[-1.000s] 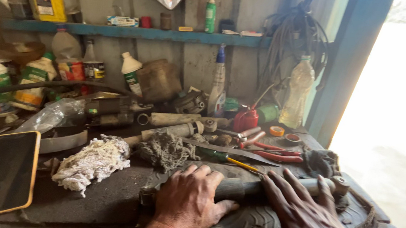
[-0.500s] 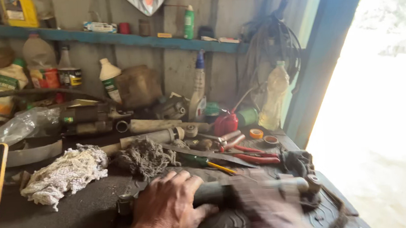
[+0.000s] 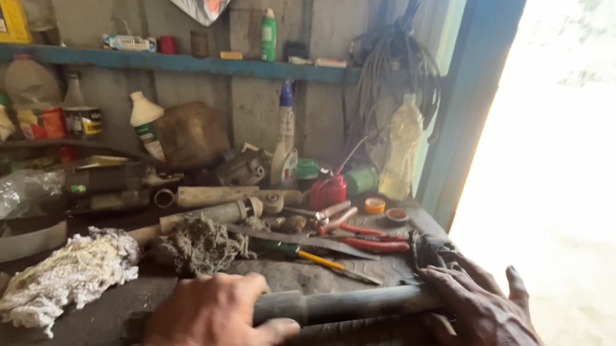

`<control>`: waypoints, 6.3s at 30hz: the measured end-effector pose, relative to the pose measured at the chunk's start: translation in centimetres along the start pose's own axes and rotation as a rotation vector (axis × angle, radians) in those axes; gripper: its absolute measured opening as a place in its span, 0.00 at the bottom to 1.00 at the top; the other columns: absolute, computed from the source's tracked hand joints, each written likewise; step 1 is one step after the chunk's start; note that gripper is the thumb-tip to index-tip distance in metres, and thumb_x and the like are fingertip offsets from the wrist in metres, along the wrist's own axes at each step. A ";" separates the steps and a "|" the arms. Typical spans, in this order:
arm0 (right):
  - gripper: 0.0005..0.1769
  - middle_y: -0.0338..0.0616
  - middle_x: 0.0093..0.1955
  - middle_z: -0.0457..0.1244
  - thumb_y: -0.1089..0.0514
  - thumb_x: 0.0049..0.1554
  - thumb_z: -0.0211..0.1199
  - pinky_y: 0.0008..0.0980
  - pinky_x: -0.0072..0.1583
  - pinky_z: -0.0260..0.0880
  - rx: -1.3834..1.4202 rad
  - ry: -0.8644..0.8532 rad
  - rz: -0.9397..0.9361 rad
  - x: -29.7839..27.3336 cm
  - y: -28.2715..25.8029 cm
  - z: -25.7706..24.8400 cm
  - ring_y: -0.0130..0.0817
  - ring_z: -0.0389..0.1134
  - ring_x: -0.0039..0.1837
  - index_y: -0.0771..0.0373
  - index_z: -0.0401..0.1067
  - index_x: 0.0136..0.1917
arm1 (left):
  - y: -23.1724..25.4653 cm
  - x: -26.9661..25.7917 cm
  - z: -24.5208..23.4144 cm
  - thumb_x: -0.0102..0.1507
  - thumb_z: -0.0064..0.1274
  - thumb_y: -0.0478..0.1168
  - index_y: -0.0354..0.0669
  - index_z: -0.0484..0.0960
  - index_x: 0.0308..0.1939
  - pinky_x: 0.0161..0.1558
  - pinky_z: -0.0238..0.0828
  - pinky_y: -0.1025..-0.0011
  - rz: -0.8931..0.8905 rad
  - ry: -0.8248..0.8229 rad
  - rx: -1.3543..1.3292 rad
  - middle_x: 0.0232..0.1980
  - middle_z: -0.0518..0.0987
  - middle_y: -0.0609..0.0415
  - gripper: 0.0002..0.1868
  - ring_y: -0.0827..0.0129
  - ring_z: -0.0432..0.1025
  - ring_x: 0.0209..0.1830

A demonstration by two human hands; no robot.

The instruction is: The person cleans a shock absorber by hand and with a cloth on a workbench, then wipes down several tools.

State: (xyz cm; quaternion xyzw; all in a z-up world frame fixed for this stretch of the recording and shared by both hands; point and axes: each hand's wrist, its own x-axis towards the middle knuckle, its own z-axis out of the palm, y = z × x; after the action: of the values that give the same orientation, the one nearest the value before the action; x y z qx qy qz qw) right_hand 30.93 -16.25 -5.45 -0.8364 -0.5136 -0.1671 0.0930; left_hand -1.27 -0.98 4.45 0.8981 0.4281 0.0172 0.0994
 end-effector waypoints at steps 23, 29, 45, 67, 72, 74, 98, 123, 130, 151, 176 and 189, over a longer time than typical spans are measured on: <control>0.17 0.40 0.53 0.74 0.52 0.63 0.53 0.39 0.64 0.69 0.619 0.398 0.099 0.1 -1.5 -5.5 0.39 0.73 0.61 0.48 0.82 0.56 | 3.9 0.7 1.2 0.63 0.47 0.61 0.54 0.83 0.53 0.60 0.72 0.61 0.113 -0.047 -0.125 0.50 0.82 0.55 0.23 0.61 0.78 0.55; 0.18 0.42 0.51 0.74 0.52 0.62 0.55 0.37 0.59 0.70 0.813 0.115 0.131 -0.1 -1.7 -5.2 0.42 0.72 0.57 0.53 0.82 0.59 | -0.8 2.2 3.4 0.66 0.49 0.62 0.53 0.84 0.55 0.55 0.71 0.56 0.154 0.046 -0.119 0.52 0.83 0.54 0.24 0.57 0.77 0.55; 0.16 0.39 0.57 0.73 0.47 0.63 0.57 0.40 0.65 0.68 0.548 0.282 0.348 1.1 0.8 -3.1 0.43 0.71 0.60 0.45 0.81 0.60 | -0.1 0.5 0.3 0.61 0.50 0.60 0.53 0.84 0.54 0.59 0.72 0.62 0.035 -0.015 -0.126 0.50 0.82 0.54 0.25 0.60 0.77 0.56; 0.23 0.43 0.64 0.69 0.60 0.55 0.63 0.41 0.71 0.61 0.379 0.534 -0.400 2.4 -9.2 -3.0 0.39 0.66 0.70 0.58 0.75 0.64 | -0.7 0.8 1.3 0.59 0.52 0.65 0.58 0.82 0.53 0.57 0.70 0.55 0.187 0.118 -0.066 0.50 0.77 0.54 0.26 0.54 0.73 0.56; 0.35 0.47 0.67 0.66 0.45 0.50 0.68 0.51 0.75 0.49 0.256 0.422 -0.686 3.0 -8.0 0.1 0.43 0.62 0.74 0.59 0.70 0.68 | -1.1 1.4 2.1 0.60 0.53 0.64 0.61 0.82 0.54 0.57 0.70 0.55 0.218 0.122 -0.053 0.50 0.77 0.53 0.24 0.54 0.73 0.56; 0.41 0.42 0.70 0.65 0.35 0.53 0.67 0.58 0.78 0.42 0.205 0.474 -0.671 3.0 -8.1 1.3 0.37 0.61 0.75 0.55 0.68 0.74 | -1.0 1.7 1.9 0.60 0.53 0.64 0.60 0.82 0.54 0.57 0.70 0.54 0.196 0.139 -0.074 0.52 0.77 0.53 0.25 0.53 0.72 0.57; 0.37 0.47 0.84 0.58 0.46 0.61 0.51 0.56 0.80 0.30 0.334 0.197 -0.803 3.0 -6.3 0.7 0.40 0.54 0.84 0.60 0.62 0.81 | -0.5 1.6 2.2 0.56 0.57 0.64 0.60 0.81 0.56 0.56 0.71 0.55 0.188 0.166 -0.039 0.53 0.78 0.56 0.28 0.55 0.73 0.56; 0.41 0.50 0.87 0.44 0.48 0.61 0.51 0.58 0.76 0.34 0.166 0.275 -0.856 0.4 -10.1 1.6 0.34 0.43 0.86 0.55 0.46 0.85 | 0.2 1.3 0.9 0.52 0.62 0.60 0.63 0.82 0.56 0.60 0.71 0.60 0.041 0.023 -0.056 0.53 0.79 0.62 0.28 0.63 0.75 0.58; 0.60 0.53 0.83 0.47 0.20 0.56 0.56 0.66 0.76 0.30 0.079 0.310 -0.649 0.6 -6.0 0.7 0.42 0.43 0.83 0.63 0.44 0.83 | -0.9 2.3 1.9 0.54 0.61 0.59 0.52 0.78 0.50 0.54 0.71 0.55 0.158 0.103 -0.091 0.51 0.79 0.54 0.27 0.54 0.74 0.56; 0.57 0.41 0.87 0.38 0.28 0.51 0.54 0.63 0.81 0.26 -0.543 0.716 -0.773 0.7 -11.1 2.6 0.29 0.33 0.87 0.52 0.39 0.84 | -1.9 2.7 3.3 0.52 0.61 0.55 0.54 0.81 0.52 0.53 0.72 0.59 0.287 0.188 -0.075 0.49 0.78 0.53 0.26 0.56 0.74 0.54; 0.62 0.49 0.83 0.45 0.21 0.52 0.62 0.70 0.76 0.27 0.010 0.351 -0.758 1.3 -10.8 0.5 0.41 0.39 0.83 0.59 0.45 0.83 | -1.1 3.2 1.9 0.54 0.62 0.52 0.48 0.83 0.44 0.57 0.73 0.59 0.152 0.104 -0.070 0.49 0.80 0.54 0.20 0.59 0.76 0.55; 0.59 0.34 0.86 0.39 0.20 0.53 0.51 0.52 0.80 0.25 -0.471 0.756 -0.621 1.5 -10.0 2.9 0.34 0.33 0.86 0.51 0.37 0.85 | -1.3 2.7 2.2 0.57 0.56 0.60 0.49 0.83 0.45 0.56 0.70 0.59 0.249 0.030 -0.088 0.46 0.80 0.52 0.22 0.58 0.75 0.52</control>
State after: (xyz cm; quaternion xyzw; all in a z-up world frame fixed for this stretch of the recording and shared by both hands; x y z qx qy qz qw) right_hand 23.13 -9.52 -7.77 -0.5249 -0.6161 -0.5866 0.0273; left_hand -0.32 1.56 1.86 0.9388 0.3133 0.0615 0.1296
